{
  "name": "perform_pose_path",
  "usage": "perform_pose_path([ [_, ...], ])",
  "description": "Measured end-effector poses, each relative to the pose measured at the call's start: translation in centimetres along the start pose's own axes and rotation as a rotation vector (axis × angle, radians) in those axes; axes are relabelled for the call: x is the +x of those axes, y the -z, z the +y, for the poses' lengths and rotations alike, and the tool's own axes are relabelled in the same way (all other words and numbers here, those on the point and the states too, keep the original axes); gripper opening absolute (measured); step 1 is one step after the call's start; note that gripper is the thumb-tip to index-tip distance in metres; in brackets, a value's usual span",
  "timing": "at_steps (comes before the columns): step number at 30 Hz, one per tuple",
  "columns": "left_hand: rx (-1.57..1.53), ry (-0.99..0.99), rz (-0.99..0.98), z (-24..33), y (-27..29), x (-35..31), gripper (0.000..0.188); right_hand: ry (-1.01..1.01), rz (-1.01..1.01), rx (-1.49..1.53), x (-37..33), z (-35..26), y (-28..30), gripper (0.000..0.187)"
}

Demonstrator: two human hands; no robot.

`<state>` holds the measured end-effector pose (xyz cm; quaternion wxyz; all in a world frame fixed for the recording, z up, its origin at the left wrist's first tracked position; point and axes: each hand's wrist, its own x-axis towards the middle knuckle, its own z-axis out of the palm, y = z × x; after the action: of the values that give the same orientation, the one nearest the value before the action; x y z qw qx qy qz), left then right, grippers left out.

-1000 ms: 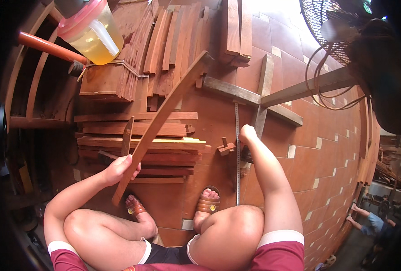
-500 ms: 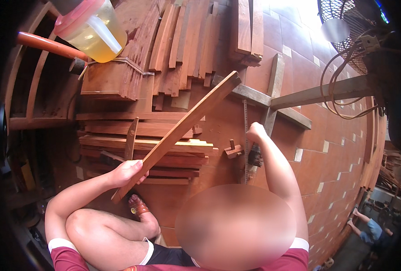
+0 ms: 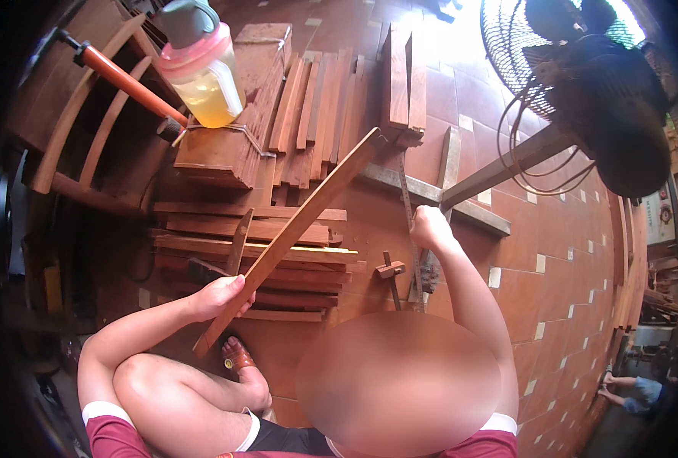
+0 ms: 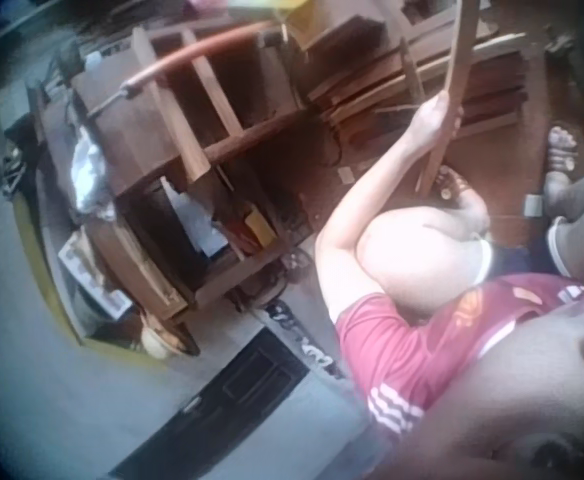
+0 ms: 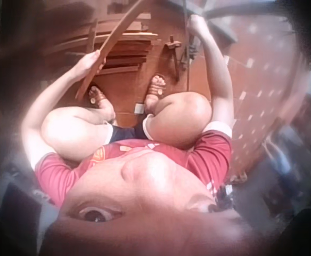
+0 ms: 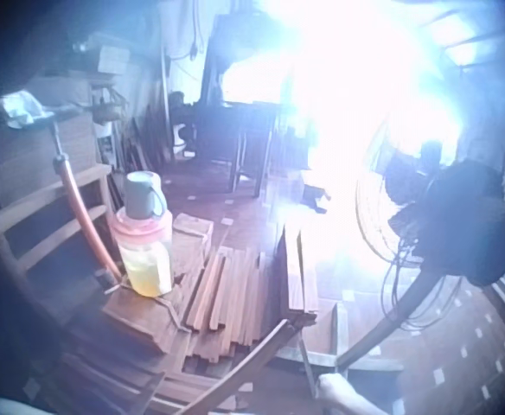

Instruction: The person sits on the floor and repeatedly measures wooden planks using a metal ruler and a try square. They handle each plank individually, aligning the tools to check dimensions and angles, then set the planks aside.

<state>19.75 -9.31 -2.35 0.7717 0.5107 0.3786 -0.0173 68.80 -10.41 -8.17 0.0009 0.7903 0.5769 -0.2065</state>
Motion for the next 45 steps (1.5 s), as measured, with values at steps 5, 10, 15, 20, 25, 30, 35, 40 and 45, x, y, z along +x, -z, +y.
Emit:
perform_pose_path([
  [5, -0.027, -0.088, 0.037, 1.6, -1.7, -2.8, 0.062, 0.122, 0.281, -0.005, -6.1, -6.2, 8.8, 0.014],
  [10, -0.132, -0.163, 0.12, 2.6, -2.2, -4.8, 0.061, 0.263, 0.391, 0.077, -12.4, -10.5, 14.1, 0.014],
  [15, -0.235, -0.256, 0.13, 4.1, -2.1, -6.0, 0.059, 0.403, 0.475, 0.351, -18.8, -14.2, 19.5, 0.009],
  [20, -0.269, -0.306, 0.155, 4.7, -2.2, -5.9, 0.059, 0.408, 0.416, 0.612, -19.8, -14.2, 20.3, 0.01],
  [25, -0.221, -0.313, 0.148, 3.7, -1.5, -5.6, 0.061, 0.449, 0.097, 0.982, -19.2, -14.9, 20.5, 0.017],
  [30, -0.167, -0.263, 0.14, 3.6, -2.5, -4.5, 0.062, 0.422, -0.135, 1.245, -16.1, -16.1, 17.4, 0.016],
  [35, -0.158, -0.197, 0.082, 3.2, -3.5, -3.8, 0.061, 0.362, -0.279, 1.387, -13.1, -17.5, 13.9, 0.017],
  [40, -0.103, -0.173, 0.042, 2.9, -4.1, -3.6, 0.06, 0.323, -0.194, 1.332, -12.7, -18.5, 13.8, 0.017],
  [45, -0.001, -0.28, 0.05, 3.3, -5.5, -3.3, 0.057, 0.318, -0.094, 1.358, -11.3, -17.2, 14.5, 0.016],
])
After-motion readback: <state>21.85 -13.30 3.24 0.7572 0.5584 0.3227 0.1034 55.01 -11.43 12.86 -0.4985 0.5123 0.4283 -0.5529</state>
